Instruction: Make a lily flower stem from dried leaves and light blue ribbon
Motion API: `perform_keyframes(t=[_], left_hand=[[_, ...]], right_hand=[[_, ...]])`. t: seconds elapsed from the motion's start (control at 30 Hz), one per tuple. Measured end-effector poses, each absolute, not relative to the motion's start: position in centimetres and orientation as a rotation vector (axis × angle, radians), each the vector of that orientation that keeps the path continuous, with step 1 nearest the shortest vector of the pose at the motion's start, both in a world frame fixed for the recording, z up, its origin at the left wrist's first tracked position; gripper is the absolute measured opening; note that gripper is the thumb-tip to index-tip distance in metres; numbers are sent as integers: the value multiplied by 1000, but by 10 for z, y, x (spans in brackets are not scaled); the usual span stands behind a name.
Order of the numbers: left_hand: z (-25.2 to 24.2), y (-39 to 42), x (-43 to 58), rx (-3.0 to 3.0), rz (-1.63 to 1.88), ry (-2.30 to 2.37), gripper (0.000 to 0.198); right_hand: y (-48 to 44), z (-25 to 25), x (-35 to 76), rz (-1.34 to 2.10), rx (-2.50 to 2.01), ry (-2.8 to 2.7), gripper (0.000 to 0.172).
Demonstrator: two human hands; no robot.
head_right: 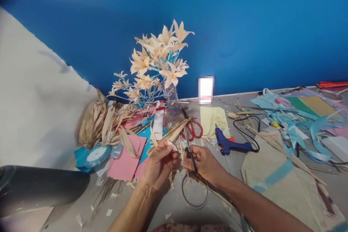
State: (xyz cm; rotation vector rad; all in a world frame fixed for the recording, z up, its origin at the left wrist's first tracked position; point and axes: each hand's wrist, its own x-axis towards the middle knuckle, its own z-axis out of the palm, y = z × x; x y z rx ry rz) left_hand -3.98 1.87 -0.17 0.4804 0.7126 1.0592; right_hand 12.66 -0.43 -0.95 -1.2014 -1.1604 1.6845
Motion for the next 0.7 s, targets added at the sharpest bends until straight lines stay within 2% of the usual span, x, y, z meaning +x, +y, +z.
perform_keyframes(t=[0.13,0.27,0.57,0.7], left_hand=[[-1,13,-34,617,965,810,24],[0,11,-31,817,946,904,23],[1,10,-30,1175,972,1104,23],[-1,7,-30,1163,1066,1026,19]], right_hand=[[-4,-5,127,1429,-1228,-1111,29],[-6,-8,127,1319,-1271,-1168,22],[-5,2,134,1042,-1270,-1183,19],[-8,3,137,999,-1217,-1228,18]])
